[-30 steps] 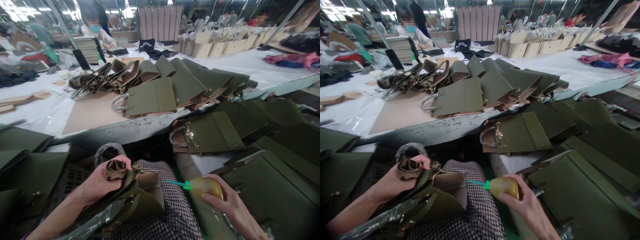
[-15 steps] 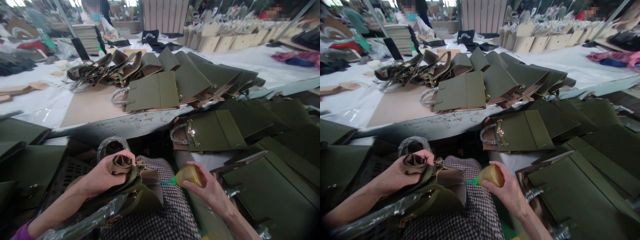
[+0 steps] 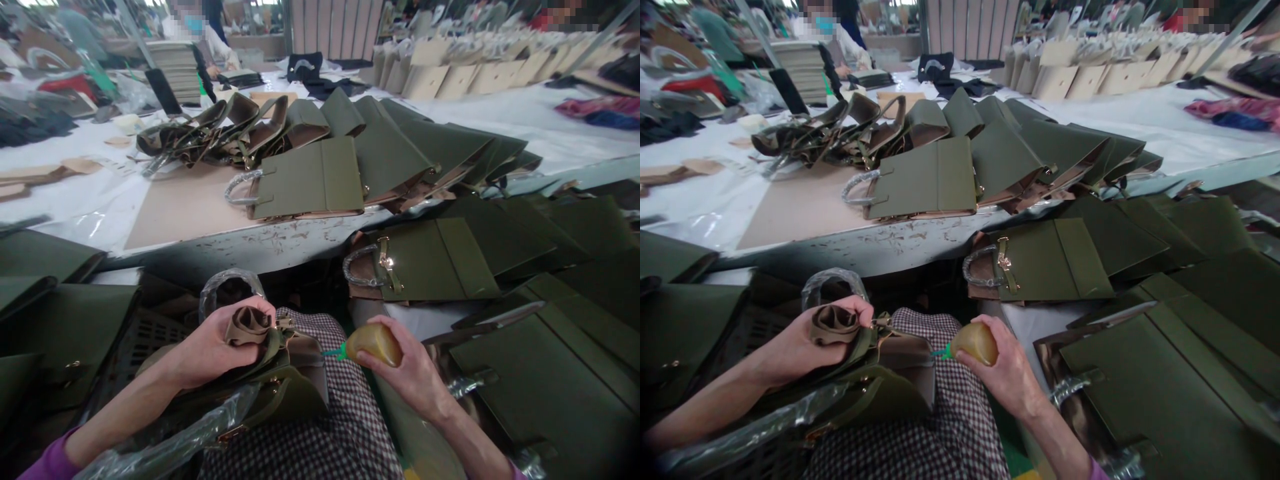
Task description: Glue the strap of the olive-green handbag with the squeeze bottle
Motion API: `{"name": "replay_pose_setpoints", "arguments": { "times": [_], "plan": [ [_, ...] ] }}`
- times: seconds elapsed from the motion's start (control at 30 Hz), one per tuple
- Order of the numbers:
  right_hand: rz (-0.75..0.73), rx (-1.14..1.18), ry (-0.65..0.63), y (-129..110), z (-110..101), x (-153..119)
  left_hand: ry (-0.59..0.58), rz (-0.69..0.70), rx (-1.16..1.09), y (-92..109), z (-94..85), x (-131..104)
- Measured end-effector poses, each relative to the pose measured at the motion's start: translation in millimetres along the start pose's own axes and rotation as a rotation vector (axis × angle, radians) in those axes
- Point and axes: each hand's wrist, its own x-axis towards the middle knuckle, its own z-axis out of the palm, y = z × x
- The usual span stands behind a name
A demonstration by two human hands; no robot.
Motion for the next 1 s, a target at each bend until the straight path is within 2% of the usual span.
{"name": "replay_pose_setpoints", "arguments": {
  "times": [0.3,0.47,0.67,0.83,1.0],
  "plan": [
    [-0.074,-0.003,-0.123,2.8,3.2,3.5,-0.017,-0.006,0.023,1.2,1.5,-1.3],
    [-0.009,0.008,-0.163,-3.4,-4.9,3.1,-0.067,-0.005,0.089,8.2,6.4,-3.5],
    [0.064,0.035,-0.154,-2.8,-2.6,2.4,-0.099,0.032,0.156,14.0,13.7,-7.6],
    [0.205,0.093,-0.193,-5.0,-12.4,-4.7,-0.093,0.129,0.263,10.0,18.3,-25.3],
    [0.306,0.114,-0.088,1.5,-19.6,-24.7,-0.134,0.141,0.338,4.6,26.4,-54.7]
  ]
}}
